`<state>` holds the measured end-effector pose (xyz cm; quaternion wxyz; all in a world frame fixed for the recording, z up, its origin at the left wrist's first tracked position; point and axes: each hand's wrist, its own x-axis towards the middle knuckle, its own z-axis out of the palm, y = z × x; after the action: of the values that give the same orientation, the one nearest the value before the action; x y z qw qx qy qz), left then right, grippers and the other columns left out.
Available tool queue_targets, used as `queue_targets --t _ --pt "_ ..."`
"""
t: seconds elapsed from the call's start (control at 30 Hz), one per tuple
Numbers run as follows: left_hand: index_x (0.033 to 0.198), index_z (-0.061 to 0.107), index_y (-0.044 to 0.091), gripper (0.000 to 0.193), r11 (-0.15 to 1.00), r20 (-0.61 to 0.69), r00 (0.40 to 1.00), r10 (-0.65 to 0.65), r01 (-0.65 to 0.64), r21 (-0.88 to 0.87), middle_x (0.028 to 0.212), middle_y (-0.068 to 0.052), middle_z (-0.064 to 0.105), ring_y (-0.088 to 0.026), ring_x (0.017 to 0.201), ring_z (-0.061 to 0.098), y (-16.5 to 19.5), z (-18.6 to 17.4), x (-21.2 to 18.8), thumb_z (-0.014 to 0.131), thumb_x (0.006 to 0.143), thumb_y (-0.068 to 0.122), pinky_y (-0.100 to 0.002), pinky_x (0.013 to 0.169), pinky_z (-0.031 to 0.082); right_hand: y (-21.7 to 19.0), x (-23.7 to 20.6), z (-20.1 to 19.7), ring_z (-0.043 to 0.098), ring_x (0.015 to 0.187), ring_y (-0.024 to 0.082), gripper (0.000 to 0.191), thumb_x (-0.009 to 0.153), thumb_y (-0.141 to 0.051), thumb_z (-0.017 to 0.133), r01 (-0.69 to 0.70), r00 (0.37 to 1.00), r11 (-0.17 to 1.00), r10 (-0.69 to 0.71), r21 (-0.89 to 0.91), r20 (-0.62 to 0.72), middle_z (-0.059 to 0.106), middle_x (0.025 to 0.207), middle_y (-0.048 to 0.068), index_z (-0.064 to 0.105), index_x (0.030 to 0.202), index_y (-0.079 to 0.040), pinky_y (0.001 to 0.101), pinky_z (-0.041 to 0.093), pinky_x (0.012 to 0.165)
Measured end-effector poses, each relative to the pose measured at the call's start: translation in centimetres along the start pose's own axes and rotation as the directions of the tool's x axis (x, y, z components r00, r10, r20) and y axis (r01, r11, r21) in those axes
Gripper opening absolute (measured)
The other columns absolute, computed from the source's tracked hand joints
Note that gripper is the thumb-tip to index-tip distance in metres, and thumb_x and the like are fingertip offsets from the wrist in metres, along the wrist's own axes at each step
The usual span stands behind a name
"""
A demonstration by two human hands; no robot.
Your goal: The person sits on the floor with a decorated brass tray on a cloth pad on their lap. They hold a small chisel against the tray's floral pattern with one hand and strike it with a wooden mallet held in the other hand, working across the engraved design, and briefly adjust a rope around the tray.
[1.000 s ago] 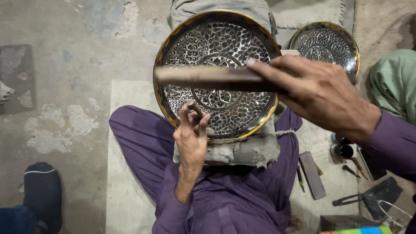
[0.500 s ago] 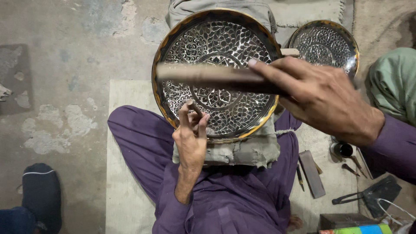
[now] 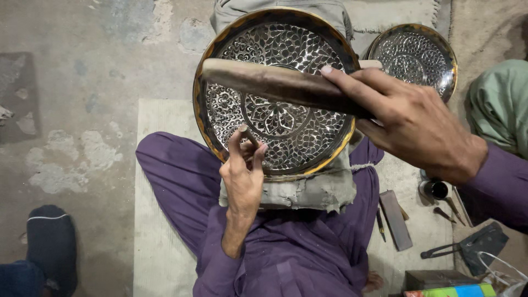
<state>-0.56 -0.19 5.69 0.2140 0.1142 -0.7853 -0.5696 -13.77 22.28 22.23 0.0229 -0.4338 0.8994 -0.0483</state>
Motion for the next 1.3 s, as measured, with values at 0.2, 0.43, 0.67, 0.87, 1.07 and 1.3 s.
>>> queue_targets --t 0.2,0.43,0.67,0.87,1.07,1.3 --pt "0.144 0.045 0.004 0.048 0.999 0.035 0.999 -0.010 0.009 0.038 0.100 -0.009 0.078 -0.018 0.091 0.080 -0.1 0.0 0.1 0.066 0.101 -0.001 -0.028 0.073 0.066 0.0 0.5 0.2 0.069 0.082 0.025 0.064 0.095 -0.019 0.063 0.084 0.996 0.994 -0.086 -0.064 -0.037 0.069 0.118 0.014 0.044 0.157 -0.016 0.0359 0.060 0.066" --pt "0.145 0.046 0.004 0.052 0.999 0.027 1.000 0.014 -0.015 0.040 0.095 -0.010 0.077 -0.019 0.084 0.078 0.2 -0.2 0.0 0.068 0.098 -0.001 -0.033 0.070 0.063 0.6 0.2 0.5 0.071 0.084 0.021 0.064 0.097 -0.017 0.062 0.089 0.996 0.964 -0.090 -0.250 0.008 0.069 0.124 0.011 0.042 0.158 -0.022 0.0341 0.061 0.068" --pt "0.142 0.046 0.005 0.048 0.997 0.057 0.998 -0.035 0.032 0.066 0.100 -0.011 0.077 -0.017 0.091 0.079 -0.3 0.0 0.1 0.067 0.099 0.000 -0.029 0.072 0.067 0.8 -0.4 0.9 0.067 0.079 0.018 0.072 0.093 -0.018 0.065 0.054 0.998 0.983 -0.060 -0.174 -0.027 0.068 0.124 0.013 0.040 0.161 -0.018 0.0295 0.059 0.063" --pt "0.145 0.045 0.004 0.051 0.999 0.072 0.996 -0.046 0.045 0.015 0.099 -0.011 0.077 -0.017 0.086 0.078 0.1 -0.3 0.1 0.065 0.099 -0.002 -0.031 0.070 0.064 1.4 -0.2 1.2 0.068 0.080 0.018 0.064 0.095 -0.019 0.066 0.147 0.978 0.935 -0.186 -0.322 -0.093 0.072 0.115 0.010 0.045 0.155 -0.022 0.0303 0.057 0.060" --pt "0.146 0.046 0.003 0.051 1.000 0.064 0.998 0.005 -0.005 -0.001 0.101 -0.011 0.076 -0.016 0.089 0.078 0.3 -0.4 0.3 0.064 0.099 -0.003 -0.030 0.075 0.065 1.1 -0.3 0.8 0.069 0.079 0.016 0.067 0.095 -0.014 0.066 0.117 0.989 0.927 -0.141 -0.357 -0.040 0.071 0.119 0.006 0.044 0.157 -0.024 0.0280 0.057 0.060" --pt "0.147 0.044 0.002 0.055 0.999 0.084 0.996 0.027 -0.029 0.015 0.107 -0.014 0.074 -0.020 0.095 0.078 0.0 -0.5 0.3 0.063 0.096 -0.007 -0.031 0.079 0.066 1.1 -0.4 1.3 0.072 0.086 0.020 0.070 0.088 -0.016 0.068 0.203 0.956 0.877 -0.274 -0.436 -0.105 0.072 0.116 0.007 0.047 0.154 -0.022 0.0333 0.060 0.069"
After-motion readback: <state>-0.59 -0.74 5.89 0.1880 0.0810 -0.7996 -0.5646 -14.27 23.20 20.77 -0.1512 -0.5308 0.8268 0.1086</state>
